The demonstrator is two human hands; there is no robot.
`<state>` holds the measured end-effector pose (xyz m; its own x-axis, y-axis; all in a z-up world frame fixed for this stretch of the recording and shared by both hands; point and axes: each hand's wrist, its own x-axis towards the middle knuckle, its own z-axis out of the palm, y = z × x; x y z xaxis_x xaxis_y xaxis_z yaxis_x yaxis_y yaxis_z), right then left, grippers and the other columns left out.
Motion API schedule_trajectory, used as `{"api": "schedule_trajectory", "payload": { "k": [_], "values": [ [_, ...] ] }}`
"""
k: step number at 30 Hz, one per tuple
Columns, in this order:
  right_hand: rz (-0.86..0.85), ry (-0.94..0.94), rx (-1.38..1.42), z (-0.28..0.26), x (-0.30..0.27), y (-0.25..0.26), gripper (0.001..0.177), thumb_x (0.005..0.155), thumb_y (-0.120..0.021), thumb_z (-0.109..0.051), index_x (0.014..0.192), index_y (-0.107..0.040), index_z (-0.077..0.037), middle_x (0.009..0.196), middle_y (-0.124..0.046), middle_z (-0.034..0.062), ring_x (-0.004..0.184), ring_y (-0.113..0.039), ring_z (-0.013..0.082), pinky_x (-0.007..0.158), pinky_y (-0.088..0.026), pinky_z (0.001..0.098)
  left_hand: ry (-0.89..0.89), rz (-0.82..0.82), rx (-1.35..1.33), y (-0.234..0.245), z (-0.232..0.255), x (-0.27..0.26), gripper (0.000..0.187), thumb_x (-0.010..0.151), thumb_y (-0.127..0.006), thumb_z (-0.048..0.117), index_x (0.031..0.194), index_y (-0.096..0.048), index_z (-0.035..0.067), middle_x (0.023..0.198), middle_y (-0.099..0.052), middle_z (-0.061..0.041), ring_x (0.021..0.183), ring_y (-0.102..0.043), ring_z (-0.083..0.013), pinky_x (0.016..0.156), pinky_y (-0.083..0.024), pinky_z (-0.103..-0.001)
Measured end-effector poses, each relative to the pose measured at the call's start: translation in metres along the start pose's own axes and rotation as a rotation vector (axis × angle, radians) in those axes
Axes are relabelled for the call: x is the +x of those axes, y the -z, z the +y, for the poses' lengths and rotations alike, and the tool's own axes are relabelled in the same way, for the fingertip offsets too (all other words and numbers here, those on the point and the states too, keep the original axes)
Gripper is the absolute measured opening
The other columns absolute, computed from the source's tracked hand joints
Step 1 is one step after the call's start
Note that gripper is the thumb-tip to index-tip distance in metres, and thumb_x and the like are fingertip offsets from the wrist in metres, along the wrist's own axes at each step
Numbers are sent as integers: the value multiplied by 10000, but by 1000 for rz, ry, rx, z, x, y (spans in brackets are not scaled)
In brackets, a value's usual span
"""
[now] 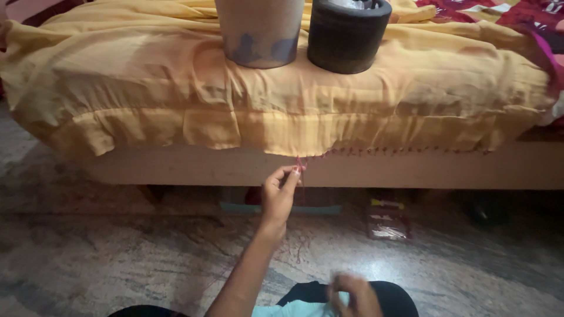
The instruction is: Knotting and cutting thread to create decorative tassels or fringe on a garment.
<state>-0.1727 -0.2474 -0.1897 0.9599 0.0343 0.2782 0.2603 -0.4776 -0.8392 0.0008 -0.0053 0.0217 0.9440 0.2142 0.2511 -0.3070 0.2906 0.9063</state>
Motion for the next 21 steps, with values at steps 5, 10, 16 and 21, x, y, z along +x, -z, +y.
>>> {"api": "schedule_trajectory", "payload": {
  "k": [5,10,16,21],
  "values": [
    [42,-74,245,-197,163,20,562,900,-714,-137,1446,-589,-91,944,-683,13,691,-570,118,584,-495,274,-50,33,81,-2,6,-1,167,983,-661,120,1036,-775,10,847,-713,6,783,-611,-54,722,-496,-228],
    [-148,-231,856,-212,222,2,277,958,-613,-106,1233,-571,-102,900,-630,-11,738,-570,102,632,-460,254,-28,36,115,5,6,3,171,967,-662,121,1045,-774,18,904,-755,-9,794,-634,-52,734,-517,-233],
    [-70,-312,785,-185,177,2,61,994,-566,-154,970,-571,-98,737,-529,4,637,-462,106,564,-360,243,41,4,67,18,-6,1,188,973,-676,139,1057,-793,17,892,-730,6,786,-616,-41,727,-499,-206],
    [-60,-464,952,-136,120,15,47,986,-580,-155,971,-563,-114,689,-487,4,602,-441,114,543,-333,248,302,-26,-108,13,-6,-3,202,967,-678,201,1076,-771,59,786,-615,55,571,-432,-17,499,-336,-183]
  ]
}}
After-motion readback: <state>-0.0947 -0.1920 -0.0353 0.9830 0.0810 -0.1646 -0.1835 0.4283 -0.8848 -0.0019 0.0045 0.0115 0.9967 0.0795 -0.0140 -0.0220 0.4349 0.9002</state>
